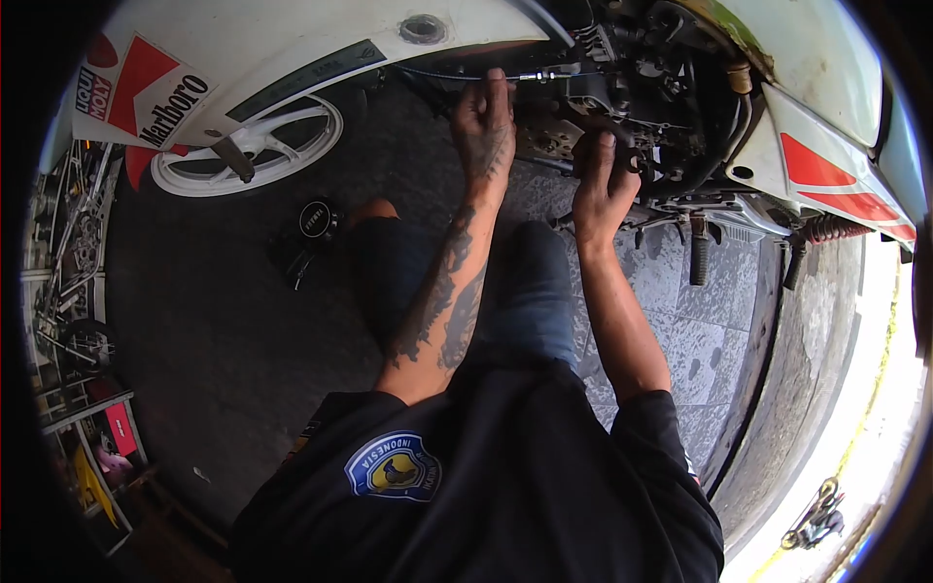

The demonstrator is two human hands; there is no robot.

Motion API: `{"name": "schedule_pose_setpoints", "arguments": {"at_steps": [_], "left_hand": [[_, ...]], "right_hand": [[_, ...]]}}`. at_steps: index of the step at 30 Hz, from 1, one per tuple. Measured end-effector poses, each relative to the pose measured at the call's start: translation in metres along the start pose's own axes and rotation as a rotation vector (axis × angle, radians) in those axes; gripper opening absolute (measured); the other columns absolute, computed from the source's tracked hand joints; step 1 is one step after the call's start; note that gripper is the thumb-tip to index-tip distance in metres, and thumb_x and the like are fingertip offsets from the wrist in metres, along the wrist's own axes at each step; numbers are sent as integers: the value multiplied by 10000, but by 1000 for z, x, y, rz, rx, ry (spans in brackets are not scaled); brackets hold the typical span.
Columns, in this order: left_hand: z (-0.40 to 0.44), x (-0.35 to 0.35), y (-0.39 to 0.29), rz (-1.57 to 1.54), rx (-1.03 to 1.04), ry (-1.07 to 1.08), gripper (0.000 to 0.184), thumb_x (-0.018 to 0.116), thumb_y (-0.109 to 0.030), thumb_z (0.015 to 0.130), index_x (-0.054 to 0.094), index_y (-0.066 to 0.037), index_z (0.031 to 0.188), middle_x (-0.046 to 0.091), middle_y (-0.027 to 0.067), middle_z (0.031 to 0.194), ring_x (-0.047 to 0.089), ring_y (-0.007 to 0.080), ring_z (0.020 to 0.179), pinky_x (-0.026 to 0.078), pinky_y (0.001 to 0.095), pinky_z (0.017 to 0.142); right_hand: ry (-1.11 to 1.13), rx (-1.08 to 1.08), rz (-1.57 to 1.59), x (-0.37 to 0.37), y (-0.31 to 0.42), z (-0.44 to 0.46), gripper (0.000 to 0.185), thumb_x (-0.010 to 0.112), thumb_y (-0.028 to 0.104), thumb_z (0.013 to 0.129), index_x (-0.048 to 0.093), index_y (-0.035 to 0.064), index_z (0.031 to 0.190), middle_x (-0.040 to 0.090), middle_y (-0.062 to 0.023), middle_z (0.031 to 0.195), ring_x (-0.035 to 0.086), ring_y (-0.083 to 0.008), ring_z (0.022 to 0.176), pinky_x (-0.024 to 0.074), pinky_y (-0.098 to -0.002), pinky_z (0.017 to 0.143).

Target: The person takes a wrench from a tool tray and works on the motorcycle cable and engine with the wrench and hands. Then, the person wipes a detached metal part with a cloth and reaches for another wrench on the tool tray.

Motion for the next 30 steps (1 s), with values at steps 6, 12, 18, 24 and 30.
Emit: {"name": "schedule_pose_setpoints", "arguments": {"at_steps": [6, 12, 18, 24, 30], "left_hand": [[-1, 1, 3, -101, 9, 29, 295, 572, -292, 904, 573, -45, 742, 421, -51, 537, 379, 20, 455, 270, 179, 421], [5, -6, -7, -38, 156, -74, 289, 537, -181, 888, 587, -16, 656, 481, -10, 517, 434, 66, 457, 321, 220, 448], [4, -7, -8, -20, 104, -93, 291, 519, -166, 884, 583, -4, 651, 500, 6, 518, 465, 82, 461, 346, 228, 459], [7, -7, -7, -40, 145, -79, 285, 520, -167, 879, 585, 0, 657, 510, 11, 525, 469, 87, 460, 353, 231, 460], [8, -4, -9, -85, 147, -60, 274, 516, -148, 871, 578, 1, 649, 524, 22, 533, 473, 90, 460, 363, 228, 460]], "right_hand": [[-23, 9, 27, -4, -1, 1, 205, 440, 119, 956, 601, -5, 985, 531, 6, 679, 452, -52, 583, 360, -205, 512], [93, -197, -210, 14, 34, 15, 144, 493, 87, 916, 599, -8, 939, 607, -116, 709, 585, -203, 603, 438, -299, 555], [210, -307, -418, 32, 58, 26, 109, 520, 82, 894, 592, 1, 908, 609, -164, 755, 612, -316, 669, 468, -343, 596], [193, -373, -387, 33, 51, 17, 123, 533, 55, 874, 600, 5, 965, 618, -165, 800, 622, -336, 717, 485, -367, 639], [91, -424, -356, 34, 18, -3, 168, 511, -31, 860, 609, -14, 994, 649, -141, 923, 644, -242, 837, 493, -306, 736]]}}
Point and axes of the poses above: each hand's wrist, its own z-axis towards the middle knuckle, its own x-axis out of the palm, y = z × x, the point moved 10 cm from there along z, towards the middle knuckle
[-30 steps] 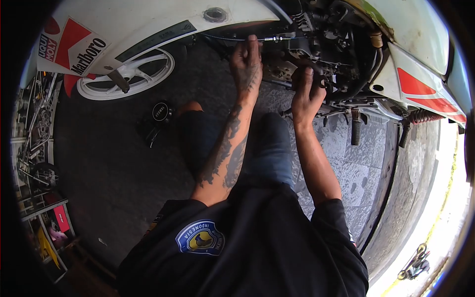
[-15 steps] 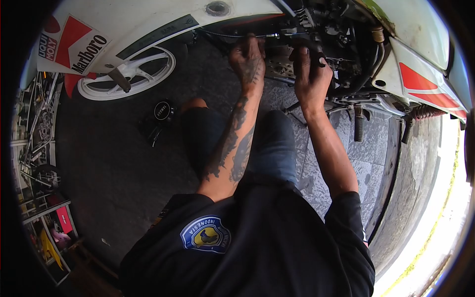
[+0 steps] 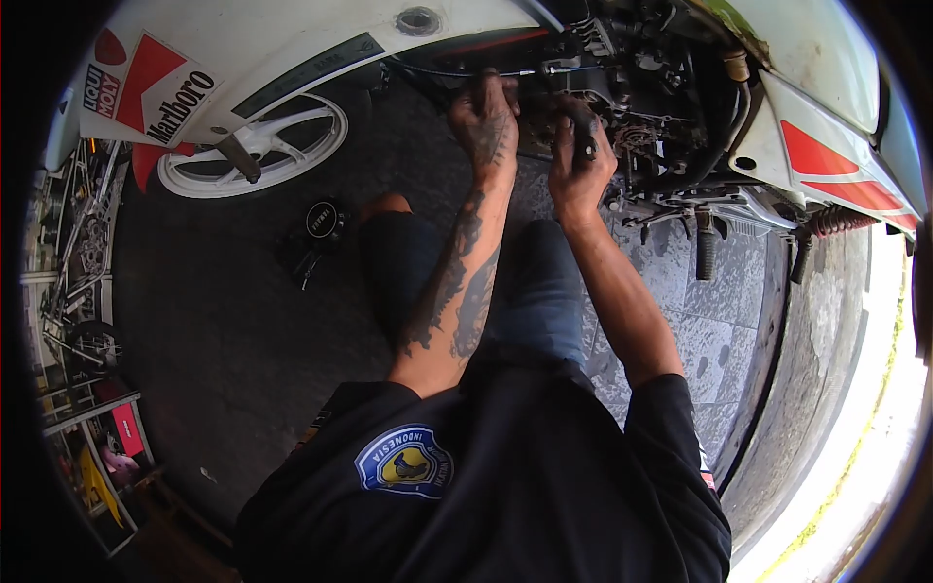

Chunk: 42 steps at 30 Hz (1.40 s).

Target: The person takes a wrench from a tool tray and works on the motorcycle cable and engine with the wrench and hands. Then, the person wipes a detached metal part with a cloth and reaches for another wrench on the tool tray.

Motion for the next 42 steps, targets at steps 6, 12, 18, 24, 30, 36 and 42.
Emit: {"name": "schedule_pose_setpoints", "arguments": {"at_steps": [6, 12, 18, 24, 30, 36, 42], "left_hand": [[-1, 0, 2, -54, -41, -46, 251, 512, -119, 867, 570, 0, 654, 522, 32, 540, 466, 90, 456, 362, 223, 456], [-6, 2, -5, -23, -79, -28, 240, 516, -107, 862, 566, 7, 657, 508, 30, 546, 446, 85, 458, 346, 221, 463], [-5, 2, -1, -17, -110, -1, 258, 516, -132, 866, 566, 11, 657, 507, 23, 549, 452, 79, 483, 341, 214, 485], [-7, -1, 5, 52, -180, -44, 266, 521, -165, 882, 573, 7, 687, 535, 22, 610, 472, 73, 520, 355, 214, 505], [-7, -1, 9, -33, -191, -43, 242, 531, -192, 896, 576, -6, 748, 546, 23, 647, 482, 74, 539, 382, 218, 527], [-7, 0, 9, 39, -158, -31, 306, 515, -316, 895, 597, -52, 764, 495, -39, 545, 393, 26, 433, 253, 169, 390], [-12, 2, 7, 79, -147, 28, 330, 532, -361, 906, 610, -58, 800, 497, -47, 560, 388, 18, 417, 252, 167, 375]], "right_hand": [[-150, 12, 51, 2, -7, -20, 197, 517, -37, 852, 610, -22, 1025, 648, -153, 990, 629, -268, 941, 476, -331, 819], [-239, 143, 184, 23, -28, -44, 248, 526, -46, 847, 613, -20, 1078, 644, -150, 1058, 622, -255, 982, 465, -329, 860], [-244, 251, 210, 29, -28, -50, 270, 545, -20, 857, 599, -21, 1121, 626, -146, 1121, 597, -229, 1050, 440, -321, 904], [-328, 373, 403, 29, -30, -54, 274, 546, -17, 853, 607, -3, 1120, 628, -141, 1108, 611, -206, 992, 454, -292, 855], [-220, 350, 418, 30, -33, -52, 272, 505, 13, 896, 580, -28, 1154, 608, -133, 1154, 552, -185, 1088, 398, -296, 944], [-226, 335, 330, 25, -25, -50, 291, 521, 24, 887, 566, -11, 1172, 620, -148, 1130, 582, -178, 1038, 434, -289, 892], [81, 475, 88, 36, -26, -47, 440, 472, 110, 903, 396, 177, 1332, 603, -245, 1036, 600, -398, 930, 480, -435, 741]]}}
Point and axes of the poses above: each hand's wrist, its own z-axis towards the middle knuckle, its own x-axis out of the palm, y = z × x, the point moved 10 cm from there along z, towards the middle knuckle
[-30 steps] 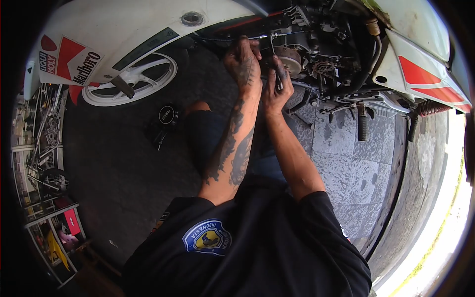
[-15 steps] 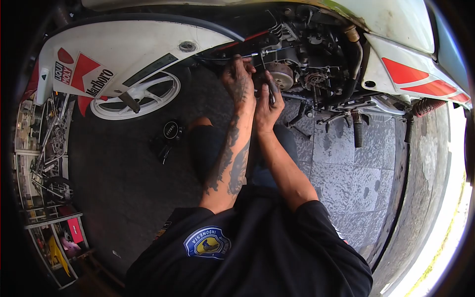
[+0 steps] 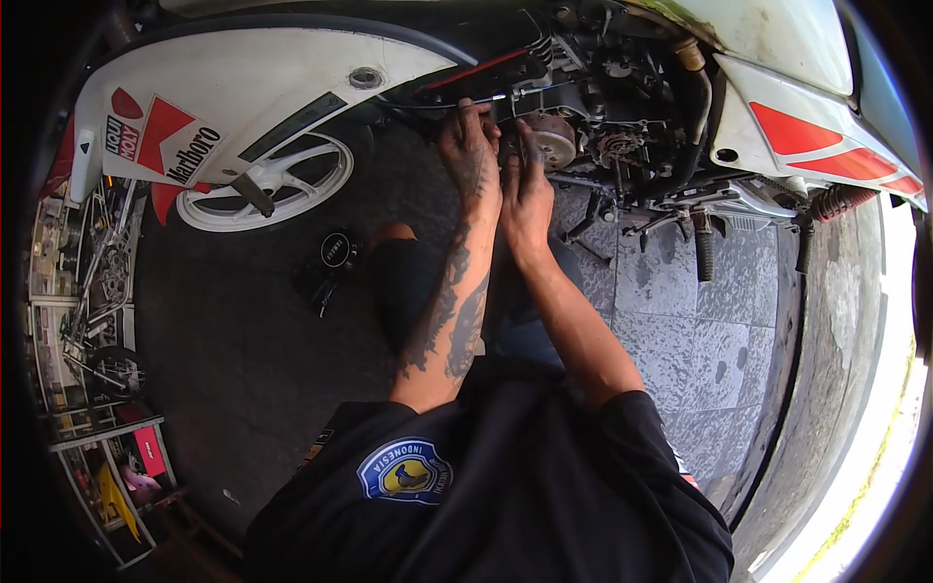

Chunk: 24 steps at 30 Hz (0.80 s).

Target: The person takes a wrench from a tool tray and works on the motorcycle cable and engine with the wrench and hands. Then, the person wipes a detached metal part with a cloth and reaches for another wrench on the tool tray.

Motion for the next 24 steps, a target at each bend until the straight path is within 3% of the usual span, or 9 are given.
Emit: {"name": "schedule_pose_setpoints", "arguments": {"at_steps": [1, 3, 5, 14, 16, 19, 24], "left_hand": [[-2, -1, 2, -2, -1, 1, 330, 532, -361, 906, 610, -58, 800, 497, -47, 560, 388, 18, 417, 252, 167, 375], [-7, 0, 11, 89, -76, 40, 219, 591, -226, 897, 582, -50, 767, 492, -42, 602, 435, 12, 530, 310, 181, 450], [-8, 2, 11, 87, -70, 69, 211, 595, -221, 896, 587, -51, 770, 484, -48, 587, 424, 13, 508, 303, 180, 440], [-14, 18, 6, 20, -235, 100, 201, 612, -175, 883, 609, -76, 708, 493, -54, 547, 403, 9, 445, 276, 174, 413], [-12, 16, 10, 34, -245, 67, 178, 617, -168, 879, 625, -67, 733, 491, -49, 547, 407, 14, 459, 288, 176, 426], [-10, 18, 8, 38, -208, 67, 171, 621, -167, 875, 632, -61, 742, 487, -42, 543, 412, 22, 477, 296, 185, 443], [-10, 21, 1, 96, -207, 28, 173, 630, -176, 868, 638, -53, 747, 480, -41, 546, 409, 28, 485, 289, 192, 452]], "right_hand": [[32, -45, -53, 6, -6, 1, 517, 458, 154, 913, 302, 266, 1394, 614, -253, 978, 610, -406, 854, 475, -457, 683], [66, 2, -83, 12, -16, 5, 537, 451, 165, 917, 270, 280, 1409, 622, -247, 938, 616, -404, 821, 473, -459, 668], [89, 52, -128, 16, -22, 5, 559, 434, 193, 924, 221, 311, 1428, 638, -229, 854, 625, -399, 760, 470, -455, 634], [-1, -35, 0, 12, -17, 0, 543, 460, 131, 916, 294, 283, 1410, 631, -224, 888, 630, -378, 821, 474, -415, 659], [-37, -126, -24, 7, -6, 1, 553, 475, 129, 911, 291, 270, 1413, 629, -224, 865, 631, -374, 790, 472, -411, 646], [79, -2, -34, 7, -16, -4, 562, 478, 103, 905, 291, 242, 1416, 625, -223, 852, 632, -368, 770, 470, -404, 641], [65, -101, -57, -16, -10, -34, 567, 459, 34, 895, 298, 192, 1415, 603, -218, 779, 600, -357, 661, 467, -375, 628]]}}
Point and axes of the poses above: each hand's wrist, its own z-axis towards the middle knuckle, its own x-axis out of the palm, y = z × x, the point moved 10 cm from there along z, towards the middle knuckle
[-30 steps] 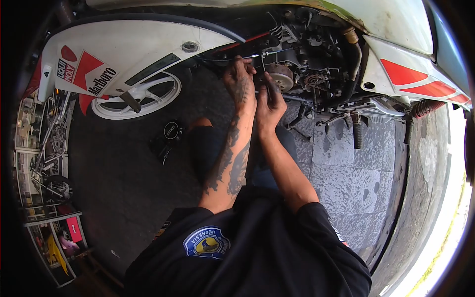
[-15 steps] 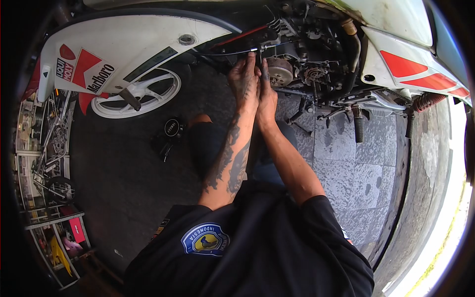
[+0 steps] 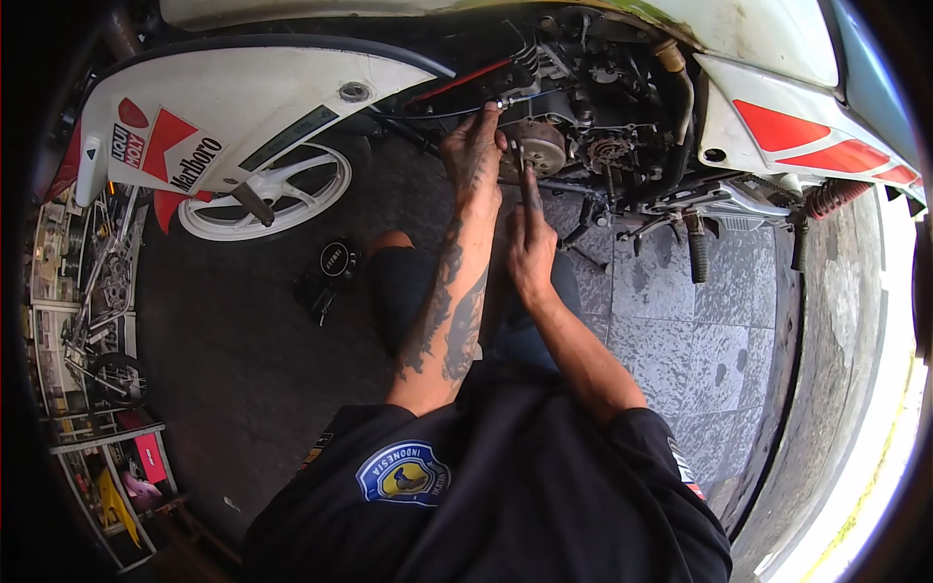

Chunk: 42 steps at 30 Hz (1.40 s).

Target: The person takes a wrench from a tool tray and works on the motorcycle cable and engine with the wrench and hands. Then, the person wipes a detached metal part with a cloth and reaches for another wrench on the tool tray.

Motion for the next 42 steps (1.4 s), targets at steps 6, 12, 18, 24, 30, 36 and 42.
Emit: {"name": "schedule_pose_setpoints", "arguments": {"at_steps": [6, 12, 18, 24, 30, 36, 42], "left_hand": [[4, -3, 3, 47, 29, 24, 192, 647, -264, 855, 671, -75, 872, 473, -66, 542, 344, -13, 395, 218, 148, 344], [-2, -18, -2, -46, 91, -42, 154, 630, -234, 872, 598, -95, 814, 480, -59, 588, 399, 5, 470, 268, 157, 416], [6, -19, -1, -145, 155, -40, 176, 614, -222, 884, 545, -92, 787, 491, -47, 588, 363, 2, 431, 242, 151, 371], [3, -19, -6, -94, 186, -65, 178, 606, -224, 887, 525, -113, 775, 483, -46, 595, 358, 10, 399, 230, 157, 352], [3, -16, 3, -140, 159, -67, 159, 613, -197, 882, 538, -90, 792, 508, -41, 600, 367, -3, 440, 245, 149, 380], [0, -10, 3, -110, 140, -51, 104, 626, -168, 873, 590, -72, 851, 546, -36, 613, 371, -2, 471, 266, 161, 437], [2, -10, 7, -82, 115, -50, 159, 657, -248, 851, 621, -93, 858, 558, -36, 621, 357, -11, 431, 240, 141, 368]], "right_hand": [[25, 158, 83, -21, -3, 26, 487, 433, 67, 928, 331, 153, 1397, 558, -149, 644, 522, -231, 526, 436, -326, 552], [-174, 296, 516, -26, -26, 7, 295, 382, 135, 967, 448, 11, 1226, 507, -23, 640, 451, -83, 553, 380, -245, 503], [-155, 360, 613, -22, -39, 1, 207, 374, 145, 963, 472, 33, 1106, 459, 10, 677, 389, -46, 549, 310, -190, 468], [-156, 437, 704, -18, -39, 15, 205, 370, 100, 934, 509, 42, 1073, 427, 25, 675, 363, -44, 556, 313, -193, 486], [-27, 233, 101, -34, 0, 39, 165, 446, 94, 910, 525, -15, 1006, 552, -255, 722, 548, -424, 676, 411, -442, 592], [-18, -62, -23, -40, 30, 56, 304, 485, 22, 850, 534, 16, 1150, 586, -257, 931, 555, -443, 877, 456, -453, 710], [-33, 7, -37, -30, 25, 53, 377, 476, 12, 844, 518, 52, 1217, 583, -258, 882, 564, -434, 830, 448, -447, 688]]}}
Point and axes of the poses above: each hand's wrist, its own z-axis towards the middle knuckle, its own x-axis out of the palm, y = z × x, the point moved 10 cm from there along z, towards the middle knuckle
